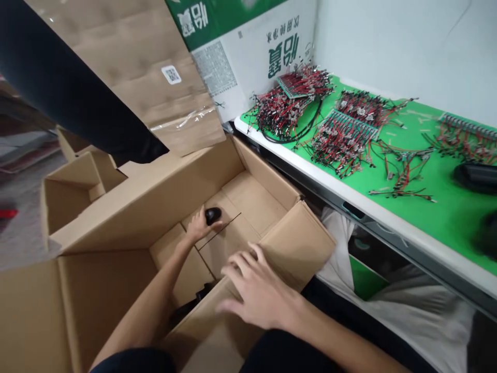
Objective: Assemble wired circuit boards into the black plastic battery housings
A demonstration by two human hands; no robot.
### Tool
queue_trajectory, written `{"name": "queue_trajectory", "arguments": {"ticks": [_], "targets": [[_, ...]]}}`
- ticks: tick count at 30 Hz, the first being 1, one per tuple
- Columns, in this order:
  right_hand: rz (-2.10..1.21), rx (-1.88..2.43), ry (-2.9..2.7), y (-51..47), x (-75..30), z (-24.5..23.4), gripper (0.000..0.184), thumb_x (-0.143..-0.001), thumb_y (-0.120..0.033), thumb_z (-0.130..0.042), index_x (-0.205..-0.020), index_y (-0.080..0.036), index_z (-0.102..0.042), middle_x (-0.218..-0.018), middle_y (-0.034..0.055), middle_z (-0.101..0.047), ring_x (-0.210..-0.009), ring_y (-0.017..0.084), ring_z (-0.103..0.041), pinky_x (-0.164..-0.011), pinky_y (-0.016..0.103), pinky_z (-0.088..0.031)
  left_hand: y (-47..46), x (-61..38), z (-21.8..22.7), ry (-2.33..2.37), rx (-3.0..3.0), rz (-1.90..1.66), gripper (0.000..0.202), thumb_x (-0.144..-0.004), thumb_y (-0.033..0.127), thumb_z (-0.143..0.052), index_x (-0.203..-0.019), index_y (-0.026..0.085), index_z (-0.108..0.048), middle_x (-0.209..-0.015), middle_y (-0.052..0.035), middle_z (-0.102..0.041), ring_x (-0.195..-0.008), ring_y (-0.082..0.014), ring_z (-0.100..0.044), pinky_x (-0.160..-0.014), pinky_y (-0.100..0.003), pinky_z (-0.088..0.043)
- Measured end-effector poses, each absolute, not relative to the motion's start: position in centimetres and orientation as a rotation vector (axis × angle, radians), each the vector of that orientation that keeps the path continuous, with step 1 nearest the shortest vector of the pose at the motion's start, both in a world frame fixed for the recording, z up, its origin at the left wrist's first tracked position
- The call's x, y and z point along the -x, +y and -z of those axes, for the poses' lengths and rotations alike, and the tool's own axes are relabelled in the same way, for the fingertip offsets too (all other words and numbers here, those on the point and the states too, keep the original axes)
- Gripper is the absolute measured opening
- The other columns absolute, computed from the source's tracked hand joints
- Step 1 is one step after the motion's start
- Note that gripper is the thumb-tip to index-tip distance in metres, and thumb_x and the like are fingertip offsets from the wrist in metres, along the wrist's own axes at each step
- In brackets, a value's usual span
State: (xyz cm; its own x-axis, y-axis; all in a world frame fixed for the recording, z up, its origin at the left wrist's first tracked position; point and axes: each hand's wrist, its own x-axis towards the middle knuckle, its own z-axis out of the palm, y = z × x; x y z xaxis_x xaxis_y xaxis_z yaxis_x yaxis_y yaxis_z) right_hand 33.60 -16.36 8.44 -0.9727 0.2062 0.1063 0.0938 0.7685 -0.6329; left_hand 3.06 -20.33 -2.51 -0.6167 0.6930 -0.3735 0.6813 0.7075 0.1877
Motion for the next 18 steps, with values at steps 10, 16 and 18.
{"name": "queue_trajectory", "arguments": {"ticks": [10, 16, 18], "targets": [[-0.783, 0.123, -2.933, -18.7, -35.2, -3.2, 0.052, -0.083, -0.011, -0.069, -0.132, -0.013, -0.052, -0.127, 0.0123, -0.058, -0.123, 0.028, -0.050, -0.127, 0.045, -0.025, -27.9, -5.6, 2.1, 2.053, -1.001, 0.167, 0.045, -0.050, 0.037, -0.073, -0.093, 0.023, -0.070, -0.090, -0.0051, -0.077, -0.092, -0.0325, -0.072, -0.083, -0.037, -0.058], [-0.641, 0.042, -2.823, -17.3, -33.0, -3.6, 0.032, -0.094, -0.013, -0.057, -0.126, -0.012, -0.055, -0.119, 0.0094, -0.061, -0.111, 0.024, -0.054, -0.118, 0.041, -0.037, -34.3, -8.8, 1.9, 2.029, -0.934, 0.239, 0.042, -0.040, 0.055, -0.062, -0.079, 0.042, -0.072, -0.095, 0.0113, -0.081, -0.110, -0.0369, -0.074, -0.098, -0.042, -0.059], [-0.591, 0.016, -2.810, -16.7, -32.3, -3.7, 0.029, -0.097, -0.012, -0.054, -0.126, -0.013, -0.055, -0.120, 0.0095, -0.061, -0.111, 0.024, -0.054, -0.117, 0.042, -0.037, -33.8, -8.7, 2.0, 2.058, -1.041, 0.221, 0.034, -0.045, 0.058, -0.055, -0.074, 0.050, -0.071, -0.089, 0.0184, -0.079, -0.105, -0.0347, -0.076, -0.093, -0.041, -0.061]]}}
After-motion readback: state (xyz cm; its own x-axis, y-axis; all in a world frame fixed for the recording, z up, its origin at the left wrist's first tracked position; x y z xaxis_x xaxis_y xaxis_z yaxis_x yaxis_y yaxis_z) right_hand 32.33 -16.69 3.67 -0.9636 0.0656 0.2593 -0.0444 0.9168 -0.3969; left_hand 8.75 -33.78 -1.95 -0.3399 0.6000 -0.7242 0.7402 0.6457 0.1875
